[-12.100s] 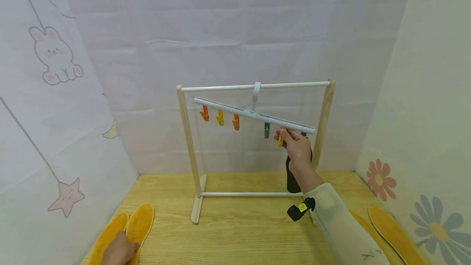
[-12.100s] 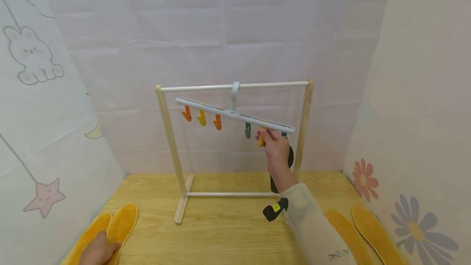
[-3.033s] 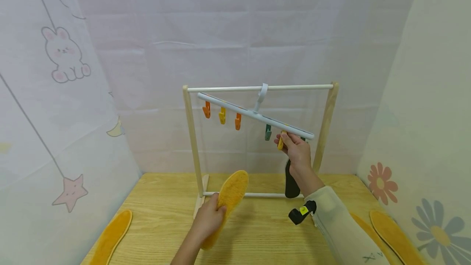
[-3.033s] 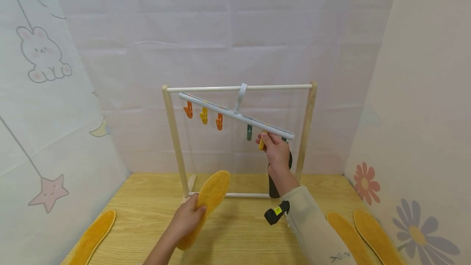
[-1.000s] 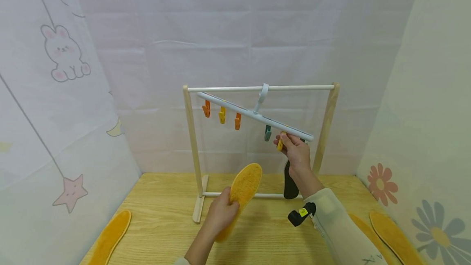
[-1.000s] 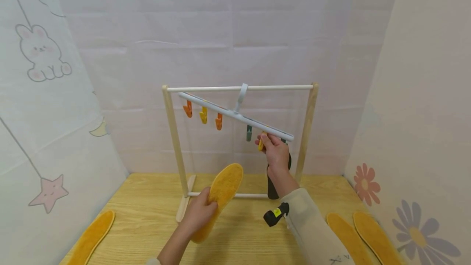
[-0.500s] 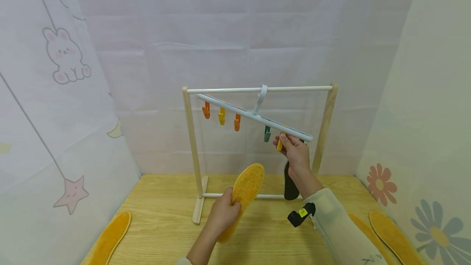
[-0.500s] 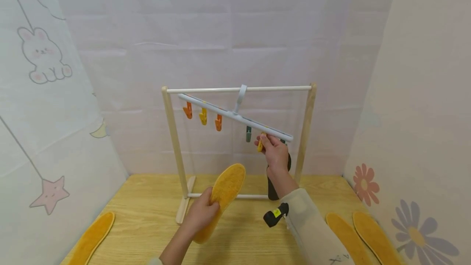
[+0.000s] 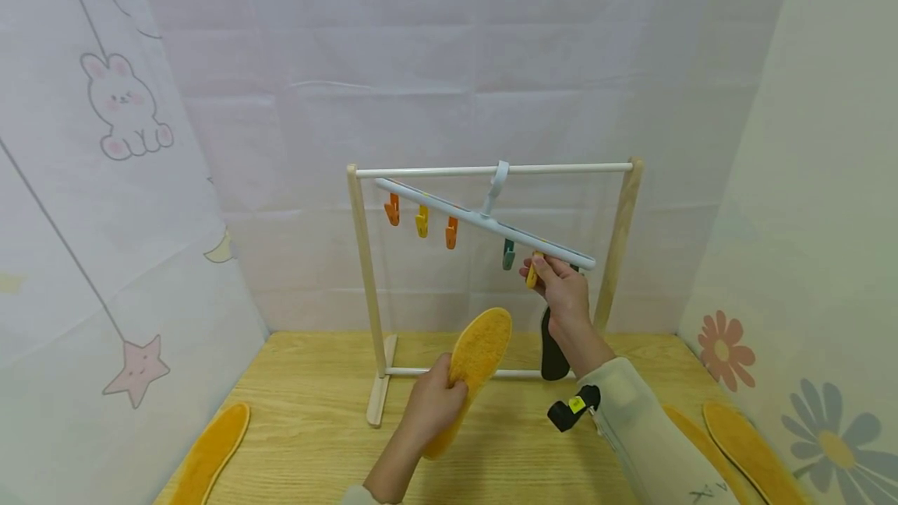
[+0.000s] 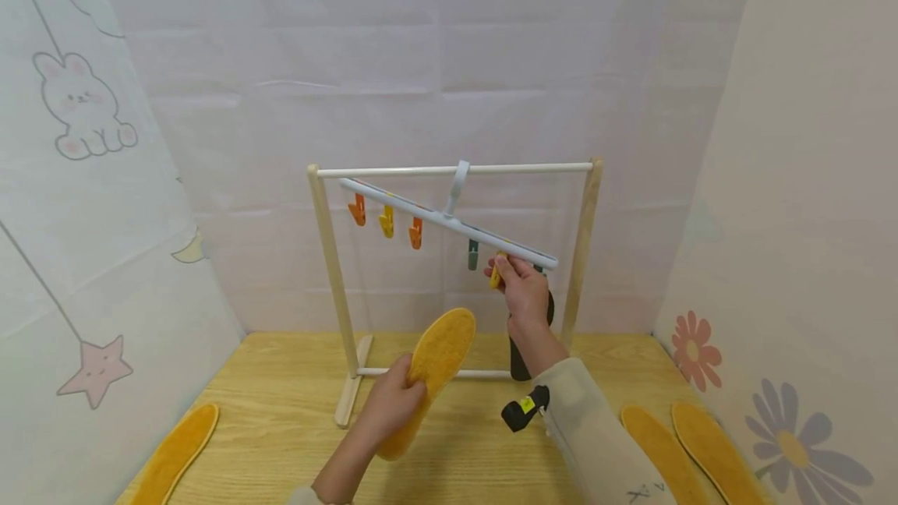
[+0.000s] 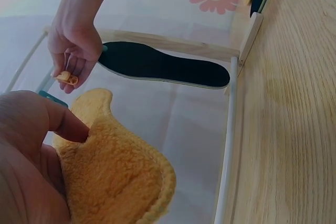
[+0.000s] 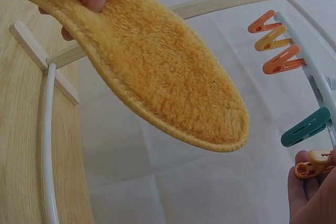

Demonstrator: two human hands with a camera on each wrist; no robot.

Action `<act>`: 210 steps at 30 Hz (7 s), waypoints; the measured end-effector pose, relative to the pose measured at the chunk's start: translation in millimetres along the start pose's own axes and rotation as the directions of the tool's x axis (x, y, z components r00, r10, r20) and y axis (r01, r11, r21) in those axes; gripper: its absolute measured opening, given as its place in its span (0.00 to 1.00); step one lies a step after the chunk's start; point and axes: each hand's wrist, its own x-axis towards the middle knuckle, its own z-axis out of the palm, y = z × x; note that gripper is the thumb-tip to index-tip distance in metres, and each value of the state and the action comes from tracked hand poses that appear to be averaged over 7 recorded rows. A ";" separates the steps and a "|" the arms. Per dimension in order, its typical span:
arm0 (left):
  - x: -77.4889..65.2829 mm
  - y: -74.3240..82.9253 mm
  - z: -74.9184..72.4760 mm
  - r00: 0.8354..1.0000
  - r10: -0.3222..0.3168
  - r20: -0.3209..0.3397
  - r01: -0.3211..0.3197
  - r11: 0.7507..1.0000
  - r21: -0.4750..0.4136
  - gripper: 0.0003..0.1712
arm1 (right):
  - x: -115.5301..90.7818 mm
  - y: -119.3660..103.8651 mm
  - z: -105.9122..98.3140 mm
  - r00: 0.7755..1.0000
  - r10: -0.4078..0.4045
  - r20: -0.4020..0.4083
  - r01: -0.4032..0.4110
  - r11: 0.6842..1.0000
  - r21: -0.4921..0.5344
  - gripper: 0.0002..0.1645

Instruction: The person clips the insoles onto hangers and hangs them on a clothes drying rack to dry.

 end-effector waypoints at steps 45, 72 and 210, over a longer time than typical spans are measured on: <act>12.4 19.5 17.1 1.000 0.001 0.009 0.001 0.988 -0.156 0.14 | 2.0 1.1 -0.2 1.000 0.018 -0.013 -0.019 1.000 -0.017 0.22; 23.7 26.6 25.3 1.000 -0.004 0.018 0.008 0.979 -0.202 0.15 | 1.0 1.4 1.2 0.999 0.009 -0.041 -0.010 1.000 -0.026 0.22; -13.9 -35.6 -53.2 0.986 -0.090 0.141 0.092 0.996 -0.009 0.28 | -2.4 6.0 -22.8 0.983 -0.177 0.044 0.182 0.953 -0.242 0.23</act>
